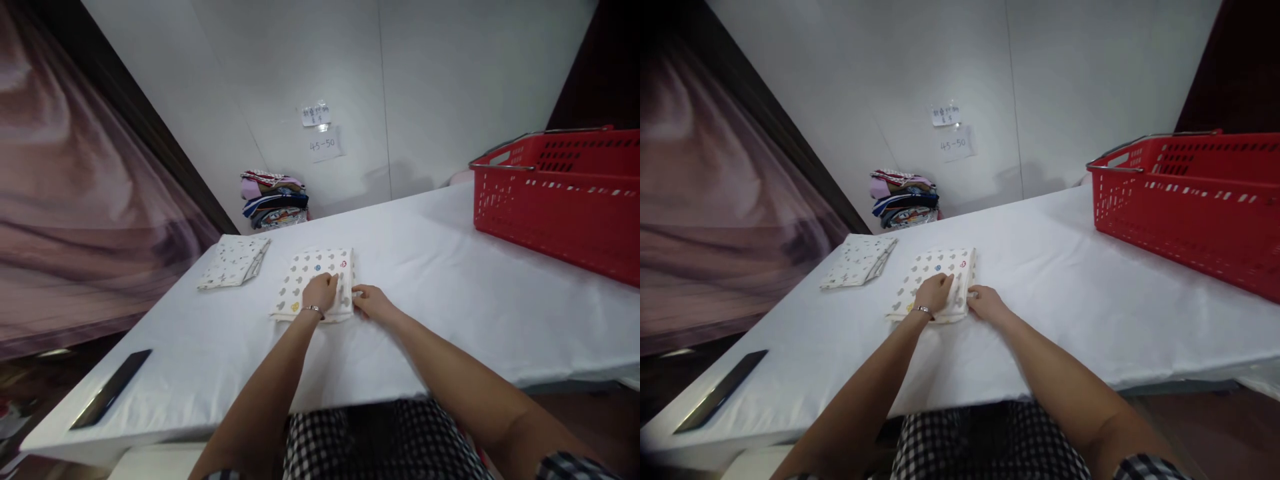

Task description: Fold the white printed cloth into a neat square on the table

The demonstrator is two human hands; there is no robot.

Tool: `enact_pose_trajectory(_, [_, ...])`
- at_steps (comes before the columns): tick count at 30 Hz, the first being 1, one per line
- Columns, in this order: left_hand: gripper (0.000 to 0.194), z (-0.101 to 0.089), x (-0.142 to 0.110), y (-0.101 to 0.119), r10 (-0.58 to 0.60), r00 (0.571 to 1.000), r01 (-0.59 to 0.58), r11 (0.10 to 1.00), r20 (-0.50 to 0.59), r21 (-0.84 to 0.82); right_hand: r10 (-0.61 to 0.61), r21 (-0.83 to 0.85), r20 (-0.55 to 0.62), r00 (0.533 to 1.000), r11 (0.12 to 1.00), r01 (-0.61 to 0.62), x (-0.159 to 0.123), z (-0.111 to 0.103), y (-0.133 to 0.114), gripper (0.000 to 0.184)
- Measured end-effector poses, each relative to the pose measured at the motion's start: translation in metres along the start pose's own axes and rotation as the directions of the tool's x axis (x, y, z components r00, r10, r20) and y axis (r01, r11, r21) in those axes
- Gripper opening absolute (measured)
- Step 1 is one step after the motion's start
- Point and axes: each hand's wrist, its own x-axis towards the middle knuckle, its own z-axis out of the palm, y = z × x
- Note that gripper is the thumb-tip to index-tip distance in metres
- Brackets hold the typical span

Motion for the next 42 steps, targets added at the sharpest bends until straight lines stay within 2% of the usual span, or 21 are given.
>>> enact_pose_trajectory(2, [0.031,0.004,-0.001,-0.011,0.040,0.995,-0.038,0.999,-0.088,0.024,-0.095,-0.117,-0.130,0.987,0.990,0.079,-0.003,-0.002,-0.002,0.028])
enact_pose_trajectory(4, [0.024,0.012,-0.008,-0.021,0.106,0.984,-0.099,0.994,-0.146,0.055,-0.280,-0.200,-0.204,0.938,0.950,0.240,-0.008,-0.001,-0.005,0.032])
enact_pose_trajectory(5, [0.022,0.017,-0.012,-0.025,0.144,0.976,-0.137,0.989,-0.166,0.050,-0.390,-0.234,-0.175,0.904,0.909,0.346,-0.011,0.000,-0.007,0.036])
enact_pose_trajectory(7, [0.021,0.025,-0.021,-0.031,0.201,0.957,-0.210,0.977,-0.209,-0.025,-0.555,-0.288,0.015,0.832,0.794,0.535,-0.016,0.003,-0.008,0.043])
enact_pose_trajectory(9, [0.019,0.028,-0.034,-0.035,0.223,0.935,-0.271,0.951,-0.276,-0.149,-0.565,-0.357,0.247,0.788,0.703,0.616,-0.019,0.006,-0.007,0.048])
enact_pose_trajectory(10, [0.017,0.029,-0.041,-0.037,0.224,0.922,-0.298,0.931,-0.315,-0.210,-0.525,-0.402,0.325,0.786,0.676,0.618,-0.020,0.007,-0.007,0.050])
enact_pose_trajectory(12, [0.015,0.029,-0.060,-0.042,0.180,0.903,-0.320,0.887,-0.389,-0.332,-0.448,-0.494,0.394,0.802,0.633,0.596,-0.021,0.007,-0.005,0.054])
enact_pose_trajectory(14, [0.011,0.030,-0.080,-0.046,0.024,0.919,-0.246,0.815,-0.394,-0.524,-0.425,-0.559,0.405,0.810,0.586,0.587,-0.020,0.007,-0.003,0.056])
enact_pose_trajectory(15, [0.009,0.030,-0.090,-0.048,-0.107,0.933,-0.157,0.736,-0.343,-0.658,-0.430,-0.581,0.403,0.808,0.562,0.589,-0.020,0.007,-0.002,0.056])
enact_pose_trajectory(16, [0.009,0.031,-0.098,-0.048,-0.247,0.939,-0.046,0.603,-0.241,-0.796,-0.442,-0.598,0.398,0.804,0.539,0.593,-0.020,0.008,-0.001,0.057])
enact_pose_trajectory(17, [0.012,0.031,-0.105,-0.049,-0.361,0.928,0.071,0.413,-0.092,-0.908,-0.459,-0.613,0.391,0.798,0.517,0.597,-0.020,0.009,0.000,0.057])
enact_pose_trajectory(18, [0.015,0.031,-0.110,-0.048,-0.423,0.903,0.170,0.189,0.076,-0.967,-0.477,-0.625,0.384,0.791,0.496,0.603,-0.020,0.010,0.001,0.057])
enact_pose_trajectory(20, [0.015,0.029,-0.113,-0.046,-0.404,0.845,0.284,-0.216,0.350,-0.934,-0.513,-0.646,0.370,0.774,0.457,0.612,-0.019,0.012,0.003,0.058])
enact_pose_trajectory(21, [0.012,0.027,-0.113,-0.044,-0.364,0.827,0.303,-0.352,0.428,-0.886,-0.530,-0.654,0.364,0.766,0.440,0.615,-0.019,0.013,0.004,0.058])
enact_pose_trajectory(23, [0.008,0.024,-0.109,-0.041,-0.309,0.814,0.298,-0.503,0.491,-0.811,-0.562,-0.661,0.352,0.748,0.416,0.624,-0.018,0.014,0.005,0.056])
enact_pose_trajectory(26, [0.013,0.021,-0.102,-0.035,-0.301,0.804,0.263,-0.593,0.513,-0.761,-0.609,-0.648,0.325,0.723,0.413,0.640,-0.017,0.014,0.006,0.053])
enact_pose_trajectory(30, [0.024,0.021,-0.093,-0.033,-0.316,0.770,0.190,-0.716,0.555,-0.672,-0.639,-0.615,0.281,0.716,0.453,0.645,-0.015,0.012,0.008,0.052])
enact_pose_trajectory(33, [0.027,0.020,-0.086,-0.035,-0.310,0.777,0.115,-0.786,0.549,-0.607,-0.645,-0.593,0.268,0.716,0.475,0.650,-0.012,0.012,0.012,0.049])
enact_pose_trajectory(37, [0.028,0.017,-0.077,-0.037,-0.317,0.783,0.074,-0.807,0.535,-0.586,-0.620,-0.586,0.280,0.733,0.494,0.642,-0.011,0.010,0.013,0.048])
enact_pose_trajectory(42, [0.026,0.016,-0.071,-0.046,-0.268,0.791,0.143,-0.794,0.550,-0.591,-0.552,-0.600,0.304,0.777,0.522,0.606,-0.016,0.009,0.006,0.048])
